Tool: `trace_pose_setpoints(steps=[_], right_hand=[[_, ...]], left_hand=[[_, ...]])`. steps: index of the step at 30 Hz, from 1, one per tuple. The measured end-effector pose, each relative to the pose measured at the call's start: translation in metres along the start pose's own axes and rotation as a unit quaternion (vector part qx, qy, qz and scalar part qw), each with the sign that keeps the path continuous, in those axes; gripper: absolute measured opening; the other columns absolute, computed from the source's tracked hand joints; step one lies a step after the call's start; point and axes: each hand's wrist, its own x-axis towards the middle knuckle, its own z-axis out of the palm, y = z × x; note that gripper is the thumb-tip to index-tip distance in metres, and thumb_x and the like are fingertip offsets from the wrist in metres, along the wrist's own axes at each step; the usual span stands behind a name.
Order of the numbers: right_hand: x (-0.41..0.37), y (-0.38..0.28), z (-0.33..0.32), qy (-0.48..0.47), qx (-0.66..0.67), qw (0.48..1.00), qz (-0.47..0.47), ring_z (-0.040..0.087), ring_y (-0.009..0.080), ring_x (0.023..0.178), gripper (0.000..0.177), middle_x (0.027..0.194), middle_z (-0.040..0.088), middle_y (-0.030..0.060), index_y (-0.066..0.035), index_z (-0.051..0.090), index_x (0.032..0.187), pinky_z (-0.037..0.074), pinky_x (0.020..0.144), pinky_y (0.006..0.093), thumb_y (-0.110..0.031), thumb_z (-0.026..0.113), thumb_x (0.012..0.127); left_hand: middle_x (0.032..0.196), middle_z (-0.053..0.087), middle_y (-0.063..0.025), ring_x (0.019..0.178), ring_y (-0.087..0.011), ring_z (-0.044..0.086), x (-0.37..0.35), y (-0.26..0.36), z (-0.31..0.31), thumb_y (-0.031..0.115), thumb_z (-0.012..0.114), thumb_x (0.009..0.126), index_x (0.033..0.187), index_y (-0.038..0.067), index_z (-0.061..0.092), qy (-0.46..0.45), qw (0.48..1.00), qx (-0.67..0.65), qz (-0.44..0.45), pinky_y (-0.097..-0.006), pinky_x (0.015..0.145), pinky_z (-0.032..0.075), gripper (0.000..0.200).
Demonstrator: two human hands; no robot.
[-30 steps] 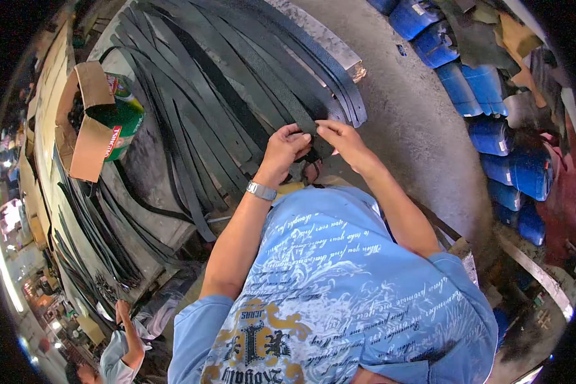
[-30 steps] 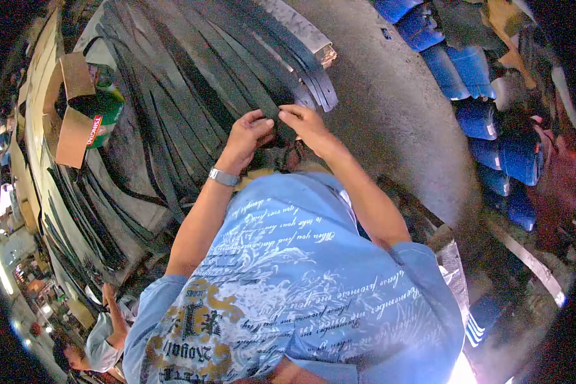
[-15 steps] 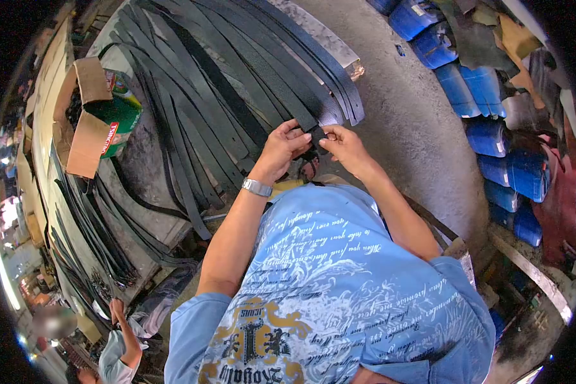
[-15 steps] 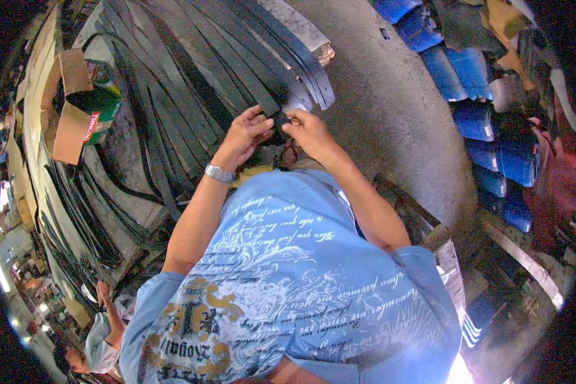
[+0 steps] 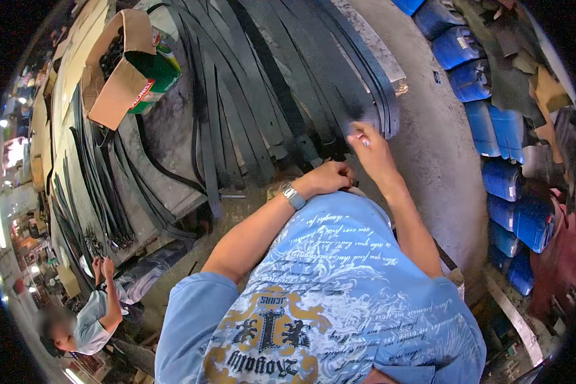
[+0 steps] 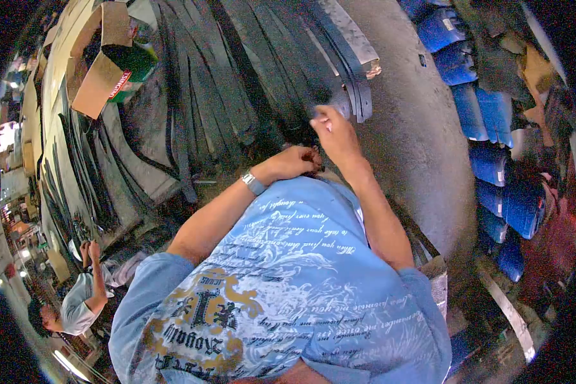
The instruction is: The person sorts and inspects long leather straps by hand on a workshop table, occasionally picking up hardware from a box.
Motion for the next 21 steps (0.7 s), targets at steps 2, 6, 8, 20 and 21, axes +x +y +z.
trace_pose_setpoints(steps=[2, 6, 8, 20, 21], right_hand=[[0.0, -0.007, 0.014, -0.054, -0.003, 0.998, 0.015, 0.068, 0.03, 0.091, 0.037, 0.099, 0.07, 0.0145, -0.007, 0.061, 0.119, 0.052, 0.081, 0.041, -0.027, 0.065, 0.089], [-0.001, -0.017, 0.05, -0.162, -0.11, 0.98, 0.039, 0.067, 0.0352, 0.095, 0.042, 0.104, 0.07, 0.0156, -0.009, 0.057, 0.124, 0.051, 0.083, 0.0462, -0.03, 0.065, 0.088], [-0.008, -0.014, 0.068, -0.148, -0.144, 0.978, 0.027, 0.066, 0.0367, 0.099, 0.05, 0.108, 0.068, 0.0186, -0.01, 0.051, 0.13, 0.05, 0.084, 0.0482, -0.03, 0.066, 0.087], [-0.003, -0.039, 0.057, 0.018, -0.037, 0.998, 0.056, 0.063, 0.0296, 0.087, 0.034, 0.097, 0.064, 0.0164, -0.008, 0.062, 0.119, 0.05, 0.077, 0.039, -0.016, 0.064, 0.086], [-0.009, -0.055, 0.056, 0.059, -0.113, 0.992, -0.005, 0.062, 0.0318, 0.087, 0.027, 0.098, 0.063, 0.0148, -0.01, 0.066, 0.111, 0.051, 0.078, 0.0413, -0.01, 0.06, 0.086]], left_hand=[[0.091, 0.069, -0.0095, 0.086, -0.0179, 0.064, -0.023, 0.015, -0.005, 0.013, 0.06, 0.084, 0.096, -0.001, 0.065, 0.028, 0.998, 0.062, -0.005, -0.0332, 0.081, 0.05, 0.019], [0.092, 0.068, -0.0107, 0.089, -0.0205, 0.067, -0.079, 0.021, -0.023, 0.014, 0.057, 0.088, 0.099, 0.0, 0.063, 0.139, 0.986, 0.072, -0.054, -0.0332, 0.078, 0.052, 0.019], [0.092, 0.067, -0.0107, 0.088, -0.0191, 0.067, -0.096, 0.005, -0.036, 0.014, 0.055, 0.09, 0.104, 0.001, 0.061, 0.209, 0.974, -0.014, -0.09, -0.0317, 0.074, 0.053, 0.02], [0.095, 0.062, -0.0039, 0.078, -0.0121, 0.062, -0.121, -0.01, -0.086, 0.01, 0.047, 0.096, 0.122, 0.005, 0.059, 0.241, 0.951, -0.19, -0.036, -0.0267, 0.069, 0.053, 0.029], [0.094, 0.062, -0.0036, 0.078, -0.0122, 0.061, -0.115, -0.009, -0.083, 0.011, 0.048, 0.097, 0.124, 0.004, 0.06, 0.231, 0.952, -0.199, -0.03, -0.0271, 0.069, 0.053, 0.03]])
